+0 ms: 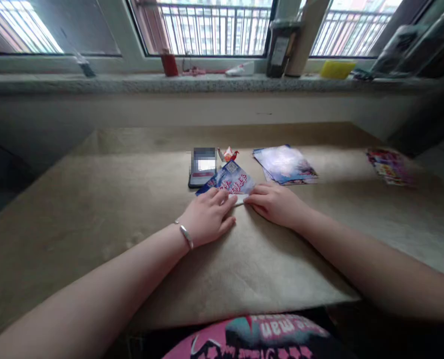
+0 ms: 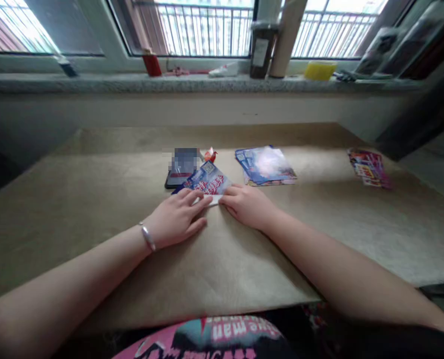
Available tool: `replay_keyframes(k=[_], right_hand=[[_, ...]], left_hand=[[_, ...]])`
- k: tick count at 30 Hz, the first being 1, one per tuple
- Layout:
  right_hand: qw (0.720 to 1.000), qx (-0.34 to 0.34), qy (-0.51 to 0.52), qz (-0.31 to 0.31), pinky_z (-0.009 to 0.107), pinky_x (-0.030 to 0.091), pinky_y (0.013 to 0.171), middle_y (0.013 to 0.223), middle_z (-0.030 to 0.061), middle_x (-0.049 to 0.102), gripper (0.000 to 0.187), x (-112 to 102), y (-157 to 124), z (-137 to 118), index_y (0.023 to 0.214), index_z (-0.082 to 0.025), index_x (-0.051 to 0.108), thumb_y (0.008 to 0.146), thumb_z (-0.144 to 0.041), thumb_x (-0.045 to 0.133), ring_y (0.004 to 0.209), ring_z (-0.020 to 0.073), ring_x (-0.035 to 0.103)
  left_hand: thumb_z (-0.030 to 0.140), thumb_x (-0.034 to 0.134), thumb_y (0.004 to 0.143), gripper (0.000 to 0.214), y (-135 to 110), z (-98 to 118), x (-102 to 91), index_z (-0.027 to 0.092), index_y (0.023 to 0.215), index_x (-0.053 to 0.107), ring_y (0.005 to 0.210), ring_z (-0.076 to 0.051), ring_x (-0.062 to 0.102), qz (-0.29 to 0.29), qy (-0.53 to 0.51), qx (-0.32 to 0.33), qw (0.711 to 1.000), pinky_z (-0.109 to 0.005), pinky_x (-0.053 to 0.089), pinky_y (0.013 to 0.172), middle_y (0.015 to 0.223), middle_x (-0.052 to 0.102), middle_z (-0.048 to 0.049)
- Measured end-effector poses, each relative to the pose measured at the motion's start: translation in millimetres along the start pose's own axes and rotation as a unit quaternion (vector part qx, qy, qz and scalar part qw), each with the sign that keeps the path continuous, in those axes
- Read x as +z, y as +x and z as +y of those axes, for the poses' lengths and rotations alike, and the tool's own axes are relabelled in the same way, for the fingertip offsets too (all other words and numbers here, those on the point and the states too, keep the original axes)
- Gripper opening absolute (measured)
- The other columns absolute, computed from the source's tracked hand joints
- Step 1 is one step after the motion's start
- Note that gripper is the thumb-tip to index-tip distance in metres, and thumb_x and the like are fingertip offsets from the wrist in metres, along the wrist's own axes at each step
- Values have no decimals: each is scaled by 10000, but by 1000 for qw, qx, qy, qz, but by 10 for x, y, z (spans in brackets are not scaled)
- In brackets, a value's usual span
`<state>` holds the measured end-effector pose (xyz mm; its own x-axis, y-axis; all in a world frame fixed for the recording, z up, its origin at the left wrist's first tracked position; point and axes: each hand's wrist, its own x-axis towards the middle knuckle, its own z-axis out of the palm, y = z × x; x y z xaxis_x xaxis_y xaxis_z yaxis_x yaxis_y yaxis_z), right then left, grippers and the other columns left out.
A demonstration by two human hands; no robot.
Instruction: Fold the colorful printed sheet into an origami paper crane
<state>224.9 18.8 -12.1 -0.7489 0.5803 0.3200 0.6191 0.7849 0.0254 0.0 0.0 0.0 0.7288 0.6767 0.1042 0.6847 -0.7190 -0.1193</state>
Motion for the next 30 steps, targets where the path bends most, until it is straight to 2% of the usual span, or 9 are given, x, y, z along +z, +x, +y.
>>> replay_keyframes(k=[4, 7, 23, 30], right_hand=[[1000, 0, 1, -1, 284, 426, 727, 844, 72, 646, 216, -6, 29, -8, 887, -178, 691, 869, -192, 477, 809, 172, 557], [1000, -1, 4, -1, 283, 423, 725, 833, 74, 640, 224, -9, 32, -10, 888, -178, 689, 875, -198, 466, 807, 171, 552], [1000, -15, 12, -15, 278, 414, 719, 846, 69, 624, 244, -48, 17, 5, 955, -194, 673, 865, -177, 447, 803, 164, 540], [999, -44, 9, -12, 277, 416, 712, 916, 71, 641, 267, -49, 16, 8, 982, -195, 663, 882, -180, 416, 824, 163, 542]], left_hand=[[446, 370, 902, 506, -1, -13, -39, 127, 1289, 444, 1008, -254, 462, -13, -7, 26, 1000, -380, 407, 901, 1128, 540, -113], [453, 376, 901, 497, -11, -23, -45, 170, 1306, 432, 1019, -249, 463, -11, -17, 37, 999, -376, 414, 884, 1114, 540, -108], [432, 399, 894, 465, -33, -57, -38, 213, 1300, 455, 1037, -247, 453, -5, -27, 49, 998, -383, 396, 912, 1128, 527, -101], [429, 402, 894, 469, -35, -53, -37, 222, 1312, 444, 1041, -246, 448, -3, -32, 47, 998, -380, 401, 907, 1118, 527, -94]])
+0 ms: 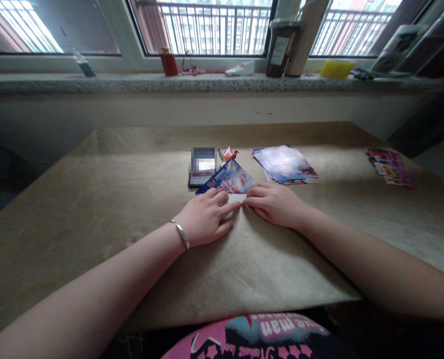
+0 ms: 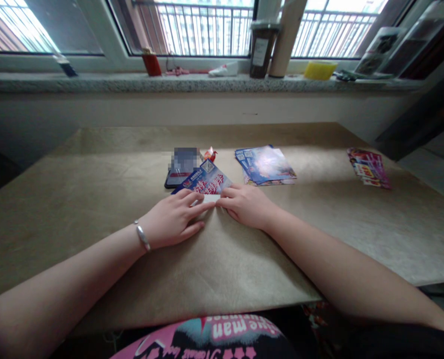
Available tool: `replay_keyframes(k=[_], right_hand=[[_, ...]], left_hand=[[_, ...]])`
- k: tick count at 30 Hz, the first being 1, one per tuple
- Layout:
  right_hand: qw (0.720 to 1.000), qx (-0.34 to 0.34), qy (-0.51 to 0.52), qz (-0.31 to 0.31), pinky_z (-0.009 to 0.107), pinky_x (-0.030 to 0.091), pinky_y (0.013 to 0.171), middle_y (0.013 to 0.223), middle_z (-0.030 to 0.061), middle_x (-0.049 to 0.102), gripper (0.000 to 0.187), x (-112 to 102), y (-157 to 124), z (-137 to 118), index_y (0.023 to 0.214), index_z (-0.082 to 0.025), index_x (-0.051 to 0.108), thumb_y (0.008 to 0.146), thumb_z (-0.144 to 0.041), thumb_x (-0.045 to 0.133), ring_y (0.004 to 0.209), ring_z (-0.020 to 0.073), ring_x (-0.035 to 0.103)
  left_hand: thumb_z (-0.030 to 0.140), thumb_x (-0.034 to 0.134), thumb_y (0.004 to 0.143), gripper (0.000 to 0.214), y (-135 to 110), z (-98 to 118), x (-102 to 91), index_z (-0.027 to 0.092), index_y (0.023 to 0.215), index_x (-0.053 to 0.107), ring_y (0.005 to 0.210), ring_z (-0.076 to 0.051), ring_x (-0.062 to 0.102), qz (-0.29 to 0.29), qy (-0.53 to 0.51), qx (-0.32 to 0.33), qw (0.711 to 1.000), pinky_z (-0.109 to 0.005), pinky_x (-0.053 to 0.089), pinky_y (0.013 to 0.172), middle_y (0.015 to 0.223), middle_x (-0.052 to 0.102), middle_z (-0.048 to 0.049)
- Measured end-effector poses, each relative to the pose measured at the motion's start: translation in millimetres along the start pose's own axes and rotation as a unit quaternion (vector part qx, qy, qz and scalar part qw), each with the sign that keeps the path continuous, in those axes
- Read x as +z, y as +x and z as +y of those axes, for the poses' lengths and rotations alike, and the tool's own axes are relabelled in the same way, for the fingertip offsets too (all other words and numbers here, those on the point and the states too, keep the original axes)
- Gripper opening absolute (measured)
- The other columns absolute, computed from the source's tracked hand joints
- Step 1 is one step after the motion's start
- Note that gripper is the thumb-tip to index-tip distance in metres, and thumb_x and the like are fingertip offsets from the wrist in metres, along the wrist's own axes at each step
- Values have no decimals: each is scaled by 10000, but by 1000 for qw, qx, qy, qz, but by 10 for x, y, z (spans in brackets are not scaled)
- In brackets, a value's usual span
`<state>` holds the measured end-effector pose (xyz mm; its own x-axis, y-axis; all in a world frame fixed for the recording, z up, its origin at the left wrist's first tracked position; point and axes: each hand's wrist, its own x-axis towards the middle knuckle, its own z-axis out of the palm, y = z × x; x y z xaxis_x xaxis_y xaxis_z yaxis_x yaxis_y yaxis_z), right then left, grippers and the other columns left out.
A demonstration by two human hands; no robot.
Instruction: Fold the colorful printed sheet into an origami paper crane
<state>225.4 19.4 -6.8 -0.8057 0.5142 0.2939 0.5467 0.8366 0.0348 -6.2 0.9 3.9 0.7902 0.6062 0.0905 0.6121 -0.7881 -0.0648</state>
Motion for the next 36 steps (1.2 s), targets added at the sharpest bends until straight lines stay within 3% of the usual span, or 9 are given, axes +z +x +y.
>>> replay_keyframes(k=[20, 36], right_hand=[[1000, 11, -1, -20, 288, 424, 738, 941, 62, 652, 242, -64, -9, 83, 945, -210, 680, 836, -160, 470, 858, 174, 552], [999, 34, -7, -6, 259, 422, 674, 936, 39, 675, 231, -74, -110, 235, 853, -225, 714, 820, -161, 494, 779, 145, 583]], left_hand=[[428, 395, 897, 425, 5, 8, -20, 219, 1256, 484, 1018, -241, 453, -4, 13, 5, 1000, -378, 399, 890, 1095, 531, -92], [426, 395, 896, 419, -4, -6, -13, 221, 1250, 485, 1012, -239, 450, -7, 8, 6, 1000, -372, 399, 889, 1086, 526, -91]])
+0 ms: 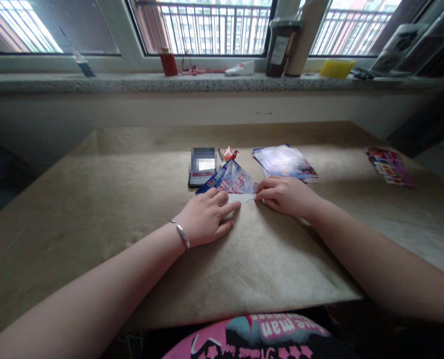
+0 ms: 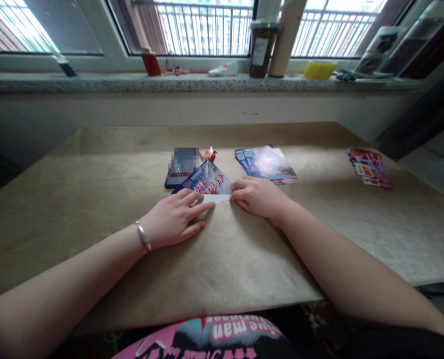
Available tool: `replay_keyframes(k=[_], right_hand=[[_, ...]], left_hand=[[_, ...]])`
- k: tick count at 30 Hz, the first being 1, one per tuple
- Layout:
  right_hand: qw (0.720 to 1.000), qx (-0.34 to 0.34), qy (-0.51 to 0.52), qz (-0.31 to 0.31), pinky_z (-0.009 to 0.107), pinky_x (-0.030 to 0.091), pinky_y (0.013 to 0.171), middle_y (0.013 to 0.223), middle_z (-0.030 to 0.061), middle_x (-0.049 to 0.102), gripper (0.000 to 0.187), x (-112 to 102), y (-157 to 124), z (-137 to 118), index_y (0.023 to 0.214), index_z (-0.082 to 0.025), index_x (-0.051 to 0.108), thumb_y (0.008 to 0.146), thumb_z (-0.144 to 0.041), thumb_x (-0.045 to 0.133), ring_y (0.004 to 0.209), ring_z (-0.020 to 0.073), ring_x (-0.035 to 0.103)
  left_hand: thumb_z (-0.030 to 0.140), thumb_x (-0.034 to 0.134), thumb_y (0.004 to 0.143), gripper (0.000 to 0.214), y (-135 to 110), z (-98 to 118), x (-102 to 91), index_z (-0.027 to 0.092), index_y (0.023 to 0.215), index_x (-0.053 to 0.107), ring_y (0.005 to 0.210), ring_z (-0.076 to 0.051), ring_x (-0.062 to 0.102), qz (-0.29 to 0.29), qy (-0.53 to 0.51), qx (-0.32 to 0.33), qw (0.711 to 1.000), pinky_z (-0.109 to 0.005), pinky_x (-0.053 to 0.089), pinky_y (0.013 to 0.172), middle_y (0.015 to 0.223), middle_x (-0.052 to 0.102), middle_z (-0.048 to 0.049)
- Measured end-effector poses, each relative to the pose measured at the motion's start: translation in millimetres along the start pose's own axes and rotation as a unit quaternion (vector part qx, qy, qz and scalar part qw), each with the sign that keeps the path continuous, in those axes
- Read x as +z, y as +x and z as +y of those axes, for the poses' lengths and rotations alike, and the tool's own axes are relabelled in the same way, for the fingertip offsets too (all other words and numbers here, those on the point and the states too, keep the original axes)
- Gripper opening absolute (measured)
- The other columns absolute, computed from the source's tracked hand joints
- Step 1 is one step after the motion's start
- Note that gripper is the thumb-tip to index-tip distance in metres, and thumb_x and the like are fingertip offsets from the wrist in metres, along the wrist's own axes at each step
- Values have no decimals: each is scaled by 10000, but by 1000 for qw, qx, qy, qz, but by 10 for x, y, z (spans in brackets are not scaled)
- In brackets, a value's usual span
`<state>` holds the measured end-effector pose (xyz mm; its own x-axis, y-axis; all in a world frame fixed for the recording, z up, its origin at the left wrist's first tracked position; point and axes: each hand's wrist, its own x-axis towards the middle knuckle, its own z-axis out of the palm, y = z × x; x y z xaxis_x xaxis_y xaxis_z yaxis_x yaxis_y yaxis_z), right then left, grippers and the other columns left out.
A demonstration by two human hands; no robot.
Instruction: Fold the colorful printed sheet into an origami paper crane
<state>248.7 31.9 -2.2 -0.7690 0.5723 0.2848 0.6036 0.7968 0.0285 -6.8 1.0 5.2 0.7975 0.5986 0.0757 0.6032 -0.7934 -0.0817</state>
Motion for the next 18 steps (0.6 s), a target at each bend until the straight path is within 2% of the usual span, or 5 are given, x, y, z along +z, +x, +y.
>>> replay_keyframes(k=[12, 18], right_hand=[[1000, 20, 15, -19, 267, 443, 679, 906, 33, 693, 252, -31, -18, 32, 854, -226, 718, 801, -139, 487, 764, 141, 613], [999, 21, -19, -23, 253, 416, 619, 886, 2, 708, 249, -60, -47, 81, 819, -240, 721, 797, -157, 487, 708, 131, 620]], left_hand=[[424, 398, 891, 413, -4, 0, 17, 220, 1236, 495, 1011, -239, 451, 11, -1, 1, 1000, -373, 404, 883, 1083, 534, -91], [423, 392, 893, 413, -8, -7, 31, 222, 1240, 491, 1011, -240, 451, 14, -4, 3, 1000, -378, 400, 887, 1084, 534, -90]])
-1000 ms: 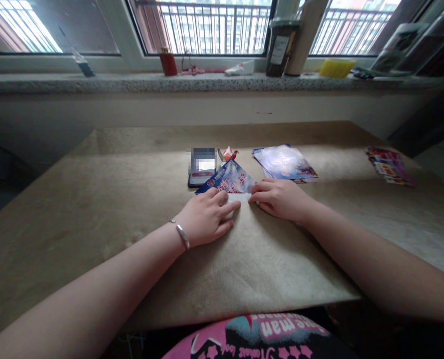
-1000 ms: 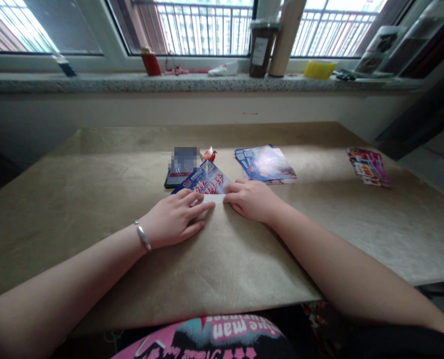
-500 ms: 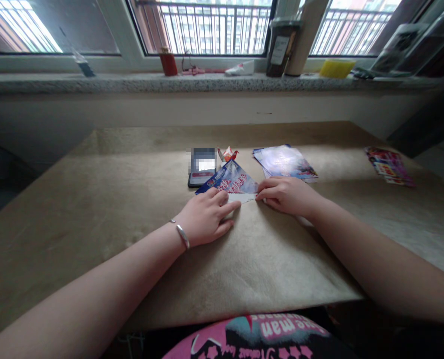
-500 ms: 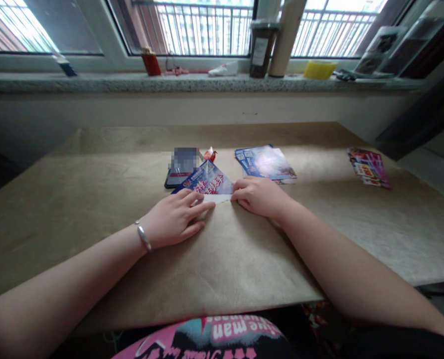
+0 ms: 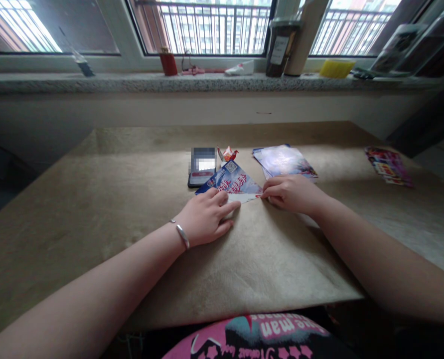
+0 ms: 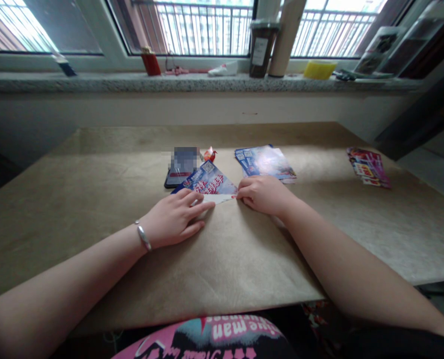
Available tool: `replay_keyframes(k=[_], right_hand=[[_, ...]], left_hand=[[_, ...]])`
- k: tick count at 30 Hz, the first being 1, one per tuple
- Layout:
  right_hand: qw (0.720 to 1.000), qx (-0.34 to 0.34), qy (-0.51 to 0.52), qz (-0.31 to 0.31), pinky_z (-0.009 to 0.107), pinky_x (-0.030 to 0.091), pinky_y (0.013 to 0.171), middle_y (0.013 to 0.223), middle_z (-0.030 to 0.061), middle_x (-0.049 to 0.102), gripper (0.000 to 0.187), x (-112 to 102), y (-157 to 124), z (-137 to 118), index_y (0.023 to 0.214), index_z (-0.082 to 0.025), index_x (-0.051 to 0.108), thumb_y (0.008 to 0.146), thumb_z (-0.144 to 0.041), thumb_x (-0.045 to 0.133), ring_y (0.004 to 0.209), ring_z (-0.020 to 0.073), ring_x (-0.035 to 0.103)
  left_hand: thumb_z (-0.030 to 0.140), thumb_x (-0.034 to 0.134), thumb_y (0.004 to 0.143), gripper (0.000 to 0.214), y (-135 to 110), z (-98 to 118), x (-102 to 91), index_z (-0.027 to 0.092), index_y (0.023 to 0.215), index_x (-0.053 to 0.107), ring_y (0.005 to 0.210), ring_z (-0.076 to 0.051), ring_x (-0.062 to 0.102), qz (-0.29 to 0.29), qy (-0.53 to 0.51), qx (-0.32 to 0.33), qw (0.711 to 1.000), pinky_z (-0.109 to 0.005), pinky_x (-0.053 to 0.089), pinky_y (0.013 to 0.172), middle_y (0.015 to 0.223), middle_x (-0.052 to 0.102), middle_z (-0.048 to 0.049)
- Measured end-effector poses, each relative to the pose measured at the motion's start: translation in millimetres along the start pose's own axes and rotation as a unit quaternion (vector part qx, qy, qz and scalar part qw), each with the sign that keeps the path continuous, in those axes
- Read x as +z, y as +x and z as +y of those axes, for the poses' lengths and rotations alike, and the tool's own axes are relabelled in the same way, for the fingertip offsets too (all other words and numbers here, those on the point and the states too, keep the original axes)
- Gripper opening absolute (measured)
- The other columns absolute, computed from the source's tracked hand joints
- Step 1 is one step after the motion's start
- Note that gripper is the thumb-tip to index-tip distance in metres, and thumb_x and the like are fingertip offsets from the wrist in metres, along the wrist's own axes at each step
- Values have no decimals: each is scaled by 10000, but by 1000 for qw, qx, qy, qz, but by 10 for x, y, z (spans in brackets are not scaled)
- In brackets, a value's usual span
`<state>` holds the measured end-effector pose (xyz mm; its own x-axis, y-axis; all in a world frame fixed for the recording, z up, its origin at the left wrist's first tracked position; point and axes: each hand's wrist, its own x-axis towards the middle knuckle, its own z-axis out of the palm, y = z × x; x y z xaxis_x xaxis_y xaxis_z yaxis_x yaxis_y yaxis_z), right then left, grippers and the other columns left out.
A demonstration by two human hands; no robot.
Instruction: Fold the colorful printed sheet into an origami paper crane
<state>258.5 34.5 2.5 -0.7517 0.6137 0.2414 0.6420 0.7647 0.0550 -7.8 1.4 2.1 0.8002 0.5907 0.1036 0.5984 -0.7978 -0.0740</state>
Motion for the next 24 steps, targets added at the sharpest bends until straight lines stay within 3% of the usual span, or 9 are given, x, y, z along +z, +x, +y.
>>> replay_keyframes(k=[9, 24], right_hand=[[999, 29, -32, -12, 239, 347, 544, 850, -9, 712, 254, -22, -38, 20, 829, -270, 725, 791, -173, 493, 664, 120, 606], [999, 36, -19, -26, 247, 407, 585, 872, -33, 722, 261, -58, -65, 84, 812, -268, 734, 772, -141, 509, 731, 138, 651]], left_hand=[[425, 404, 890, 415, -2, -3, 0, 226, 1244, 488, 1025, -240, 448, -4, 1, -3, 1000, -373, 401, 883, 1087, 530, -88], [426, 401, 890, 416, 1, 1, 17, 225, 1242, 492, 1027, -244, 448, -1, 2, -4, 1000, -375, 405, 884, 1090, 533, -89]])
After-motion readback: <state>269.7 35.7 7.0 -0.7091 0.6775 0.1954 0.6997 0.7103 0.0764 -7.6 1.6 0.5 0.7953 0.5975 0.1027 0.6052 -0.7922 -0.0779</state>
